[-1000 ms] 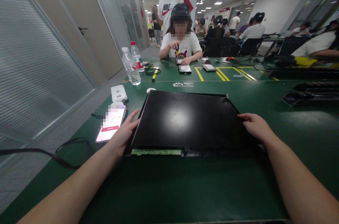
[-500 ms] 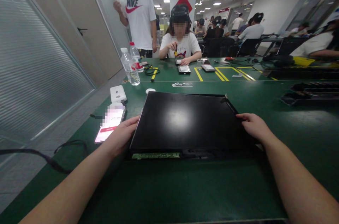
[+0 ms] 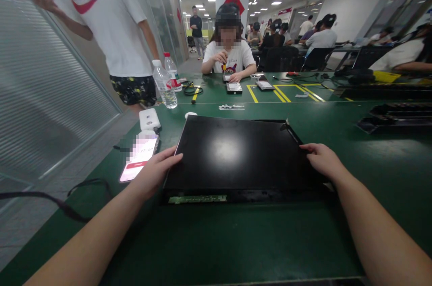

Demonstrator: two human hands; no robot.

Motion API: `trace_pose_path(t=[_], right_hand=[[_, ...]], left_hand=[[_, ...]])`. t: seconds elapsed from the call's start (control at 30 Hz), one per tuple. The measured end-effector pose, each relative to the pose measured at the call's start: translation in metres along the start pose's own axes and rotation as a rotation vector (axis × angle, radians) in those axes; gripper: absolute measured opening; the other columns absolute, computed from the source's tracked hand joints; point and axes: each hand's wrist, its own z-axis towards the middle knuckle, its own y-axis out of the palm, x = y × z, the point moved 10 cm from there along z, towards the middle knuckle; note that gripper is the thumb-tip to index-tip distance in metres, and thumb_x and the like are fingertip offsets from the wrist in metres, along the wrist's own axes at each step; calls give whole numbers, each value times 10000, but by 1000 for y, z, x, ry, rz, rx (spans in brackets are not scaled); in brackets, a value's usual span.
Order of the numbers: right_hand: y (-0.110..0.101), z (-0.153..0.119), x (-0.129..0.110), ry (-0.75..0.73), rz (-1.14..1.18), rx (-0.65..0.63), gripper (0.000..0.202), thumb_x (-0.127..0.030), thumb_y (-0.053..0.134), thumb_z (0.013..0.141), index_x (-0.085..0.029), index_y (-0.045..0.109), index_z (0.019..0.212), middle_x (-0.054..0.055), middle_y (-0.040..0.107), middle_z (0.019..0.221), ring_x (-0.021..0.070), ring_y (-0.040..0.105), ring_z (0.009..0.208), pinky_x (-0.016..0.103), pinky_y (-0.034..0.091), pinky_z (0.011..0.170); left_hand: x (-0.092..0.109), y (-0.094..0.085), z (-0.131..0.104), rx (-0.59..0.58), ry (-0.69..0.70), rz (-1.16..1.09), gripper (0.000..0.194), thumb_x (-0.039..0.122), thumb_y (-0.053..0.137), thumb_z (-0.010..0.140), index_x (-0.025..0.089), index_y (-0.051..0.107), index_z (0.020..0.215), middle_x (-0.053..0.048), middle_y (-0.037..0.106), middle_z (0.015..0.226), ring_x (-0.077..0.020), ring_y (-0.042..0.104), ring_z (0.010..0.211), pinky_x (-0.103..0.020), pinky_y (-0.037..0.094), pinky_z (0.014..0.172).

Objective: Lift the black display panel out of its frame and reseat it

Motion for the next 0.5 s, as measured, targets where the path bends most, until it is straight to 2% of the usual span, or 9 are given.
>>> trace_pose_path(t=[0.1,0.27,0.4,0.5], right_hand=[[-1,0,0,-23,10,25,528,-82,549,717,-174,801,1173,95,767,926,240,721,857,360,557,867],[-5,-1,-2,-34,19,55,469,-100,571,719,-201,807,1111,78,764,904,243,722,851,359,558,857],[-9,-3,-7,-31,30,66,355,-179,613,762,-207,801,1063,66,747,861,227,694,784,347,545,784],[-12,-5,-10,-17,55,70,362,-284,608,826,-186,780,1129,55,712,823,213,650,716,343,522,708]], left_hand=[[0,1,-4,-14,-12,31,564,348,923,716,240,775,1250,-103,812,1205,-342,765,1116,-383,650,885],[19,0,-9,41,161,87,697,486,977,612,225,797,1233,-126,696,1439,-410,619,1346,-439,561,1072],[22,4,-10,14,209,66,696,527,955,632,242,797,1247,-123,671,1473,-432,538,1422,-471,500,1139],[27,6,-12,10,265,84,646,535,934,660,233,809,1217,-117,618,1535,-431,458,1486,-473,446,1185]])
